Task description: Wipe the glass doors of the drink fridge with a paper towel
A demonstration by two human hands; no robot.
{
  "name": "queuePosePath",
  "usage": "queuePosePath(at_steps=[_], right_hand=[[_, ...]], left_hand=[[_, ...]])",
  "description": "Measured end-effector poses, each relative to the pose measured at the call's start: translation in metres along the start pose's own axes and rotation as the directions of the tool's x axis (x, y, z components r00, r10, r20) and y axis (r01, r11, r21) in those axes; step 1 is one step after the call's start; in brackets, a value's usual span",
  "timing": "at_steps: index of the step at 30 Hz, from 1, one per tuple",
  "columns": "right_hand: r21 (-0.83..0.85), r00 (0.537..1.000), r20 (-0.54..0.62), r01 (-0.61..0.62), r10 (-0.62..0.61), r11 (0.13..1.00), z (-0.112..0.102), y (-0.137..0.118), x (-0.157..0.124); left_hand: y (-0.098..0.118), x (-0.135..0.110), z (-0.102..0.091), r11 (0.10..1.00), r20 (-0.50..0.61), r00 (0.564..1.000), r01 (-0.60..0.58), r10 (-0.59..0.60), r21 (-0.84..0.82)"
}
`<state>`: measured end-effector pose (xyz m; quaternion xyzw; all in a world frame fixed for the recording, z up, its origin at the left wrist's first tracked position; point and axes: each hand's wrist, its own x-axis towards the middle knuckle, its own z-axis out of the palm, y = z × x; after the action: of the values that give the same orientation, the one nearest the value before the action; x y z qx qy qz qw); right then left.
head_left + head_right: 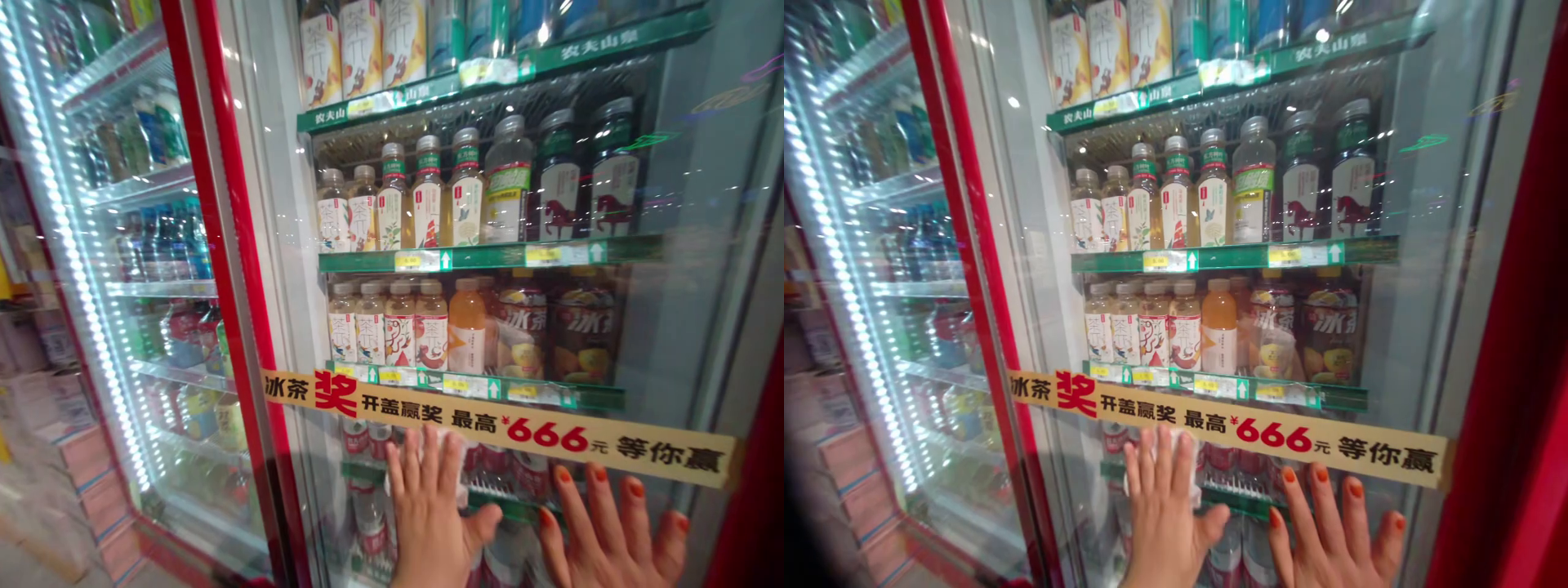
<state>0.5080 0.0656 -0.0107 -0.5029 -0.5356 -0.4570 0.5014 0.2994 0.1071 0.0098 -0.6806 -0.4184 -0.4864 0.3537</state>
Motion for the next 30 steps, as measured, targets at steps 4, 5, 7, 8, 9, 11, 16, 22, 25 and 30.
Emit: queuePosePath(at_steps=[4,5,7,8,9,11,16,22,25,30], right_hand=[[0.003,1.000,-0.007,0.008,-0.008,1.000,-0.003,-0.003,0.010],[0.001,1.000,-0.010,0.013,-0.013,1.000,-0.003,-0.004,0.011],[-0.001,1.000,-0.014,0.015,-0.015,1.000,-0.004,-0.005,0.013],[-0.002,1.000,-0.016,0.015,-0.015,1.000,-0.004,-0.005,0.013],[-0.001,1.000,-0.015,0.015,-0.015,1.000,-0.005,-0.005,0.013],[0.007,1.000,-0.009,0.016,-0.016,1.000,-0.005,-0.005,0.013],[0.018,1.000,0.003,0.013,-0.013,1.000,-0.007,-0.003,0.011],[-0.013,0.997,-0.018,0.072,-0.072,0.997,-0.006,-0.002,0.013],[-0.006,0.999,-0.012,0.050,-0.050,0.999,-0.006,-0.003,0.013],[0.031,1.000,0.014,0.002,-0.003,1.000,-0.006,-0.003,0.009]], left_hand=[[-0.016,-0.041,0.000,0.997,-0.008,0.997,-0.080,0.080,0.024],[-0.029,-0.040,-0.001,1.000,-0.006,1.000,0.013,-0.013,0.027],[-0.051,-0.021,-0.004,0.973,-0.013,0.972,0.233,-0.233,0.002],[-0.056,-0.005,-0.006,0.949,-0.024,0.949,0.313,-0.313,-0.025],[-0.055,0.013,-0.008,0.935,-0.037,0.935,0.350,-0.352,-0.056],[-0.037,0.042,-0.009,0.953,-0.037,0.954,0.295,-0.298,-0.076],[0.016,0.011,-0.003,0.987,-0.016,0.987,-0.161,0.161,-0.005],[-0.055,-0.024,-0.006,0.985,0.000,0.985,0.171,-0.171,-0.002],[-0.061,0.023,-0.012,0.942,-0.032,0.945,0.321,-0.325,-0.100],[0.012,0.029,-0.005,0.998,0.001,0.998,-0.055,0.055,-0.040]])
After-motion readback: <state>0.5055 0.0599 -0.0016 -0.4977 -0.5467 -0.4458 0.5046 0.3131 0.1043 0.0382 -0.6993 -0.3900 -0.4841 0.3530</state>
